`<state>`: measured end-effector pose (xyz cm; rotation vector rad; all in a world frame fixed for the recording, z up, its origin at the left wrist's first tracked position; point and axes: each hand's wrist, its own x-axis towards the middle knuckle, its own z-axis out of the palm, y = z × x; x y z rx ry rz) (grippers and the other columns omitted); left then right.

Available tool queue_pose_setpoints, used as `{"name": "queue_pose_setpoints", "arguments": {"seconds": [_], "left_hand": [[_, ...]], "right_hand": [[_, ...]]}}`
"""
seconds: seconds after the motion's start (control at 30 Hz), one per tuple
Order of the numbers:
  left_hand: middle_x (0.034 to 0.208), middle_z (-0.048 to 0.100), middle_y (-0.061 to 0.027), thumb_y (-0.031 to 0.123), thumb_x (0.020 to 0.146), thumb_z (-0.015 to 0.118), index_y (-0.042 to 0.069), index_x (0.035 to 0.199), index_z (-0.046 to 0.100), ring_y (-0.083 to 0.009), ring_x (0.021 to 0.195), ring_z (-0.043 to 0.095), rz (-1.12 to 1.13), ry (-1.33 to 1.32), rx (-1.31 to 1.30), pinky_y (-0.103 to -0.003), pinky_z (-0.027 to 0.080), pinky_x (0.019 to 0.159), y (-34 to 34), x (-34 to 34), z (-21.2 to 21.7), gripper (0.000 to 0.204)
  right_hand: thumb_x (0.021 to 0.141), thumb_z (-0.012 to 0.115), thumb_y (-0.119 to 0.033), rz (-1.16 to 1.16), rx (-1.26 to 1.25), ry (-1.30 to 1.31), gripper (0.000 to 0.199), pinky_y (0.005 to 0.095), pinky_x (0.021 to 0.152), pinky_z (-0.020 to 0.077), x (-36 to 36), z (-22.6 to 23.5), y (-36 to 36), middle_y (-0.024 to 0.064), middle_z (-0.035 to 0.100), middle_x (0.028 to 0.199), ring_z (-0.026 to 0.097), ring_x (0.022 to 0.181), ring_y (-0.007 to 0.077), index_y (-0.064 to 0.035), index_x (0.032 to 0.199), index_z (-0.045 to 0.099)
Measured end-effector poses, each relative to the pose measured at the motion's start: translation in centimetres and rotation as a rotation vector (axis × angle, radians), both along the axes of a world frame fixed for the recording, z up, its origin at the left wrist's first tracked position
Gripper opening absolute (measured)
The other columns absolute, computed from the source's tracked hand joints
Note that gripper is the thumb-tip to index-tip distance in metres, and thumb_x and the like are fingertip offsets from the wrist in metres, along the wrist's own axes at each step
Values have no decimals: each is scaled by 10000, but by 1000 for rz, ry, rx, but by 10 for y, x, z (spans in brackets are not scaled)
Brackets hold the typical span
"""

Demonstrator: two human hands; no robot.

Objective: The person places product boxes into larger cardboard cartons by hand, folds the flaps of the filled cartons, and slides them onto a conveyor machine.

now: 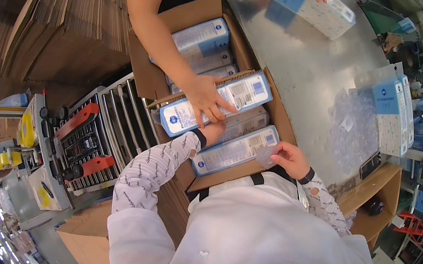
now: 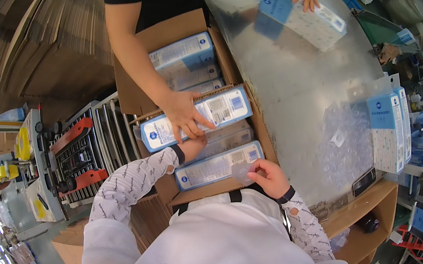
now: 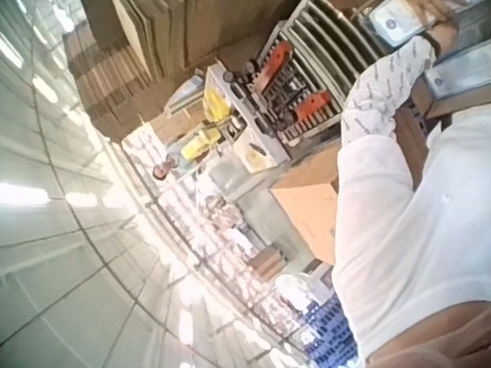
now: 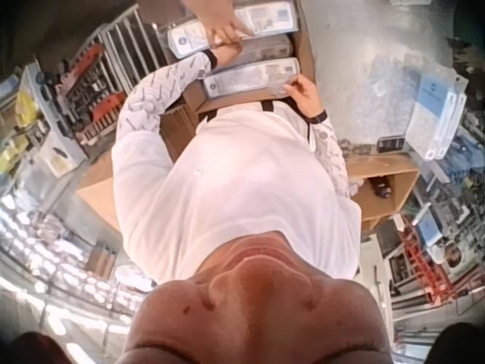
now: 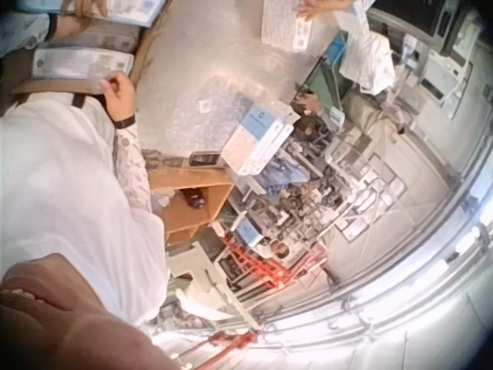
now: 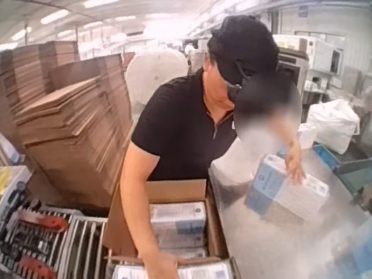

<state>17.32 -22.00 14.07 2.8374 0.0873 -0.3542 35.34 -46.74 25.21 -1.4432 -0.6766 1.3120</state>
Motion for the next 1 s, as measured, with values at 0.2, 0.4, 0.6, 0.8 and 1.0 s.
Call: {"name": "queue_pose_setpoints", "arguments": {"seconds": [0.2, 0.4, 0.6, 0.8, 1.0], "left_hand": [[1035, 564, -234, 16, 835, 438, -73, 1028, 577, -298, 1030, 551, -114, 182, 369, -324, 446, 877, -2, 12, -4, 254], [1221, 507, -216, 106, 917, 405, -9, 1142, 541, -313, 1179, 476, 222, 155, -144, -344, 394, 986, 6, 3, 32, 287], [1195, 532, -194, 104, 899, 432, 8, 1116, 562, -310, 1154, 490, 162, 170, -78, -347, 398, 981, 8, -6, 25, 271], [1049, 593, -184, 91, 877, 455, 8, 1058, 575, -332, 1015, 566, 179, 92, -68, -376, 458, 877, 1, -2, 3, 232], [972, 605, -147, 120, 883, 464, 35, 987, 589, -285, 947, 590, 313, -181, -221, -351, 472, 822, -2, -6, -17, 183]], "right_hand": [[831, 638, -76, 154, 54, -290, 101, 262, 666, 439, 1, 11, -1, 63, 558, 775, 540, 695, 164, -13, 848, 561], [835, 636, -94, 142, 82, -291, 116, 291, 636, 448, 1, 21, 12, 81, 568, 783, 555, 685, 194, -9, 866, 564], [842, 629, -109, 261, 8, -242, 125, 301, 624, 454, 0, 25, -3, 109, 564, 771, 565, 687, 235, -8, 861, 558], [835, 630, -104, 356, -13, -235, 115, 312, 640, 463, 1, 26, 7, 110, 565, 759, 567, 691, 251, -15, 865, 564], [834, 650, -141, 362, -32, -371, 163, 297, 623, 464, -5, 25, 7, 98, 591, 751, 592, 685, 206, -6, 873, 567]]}}
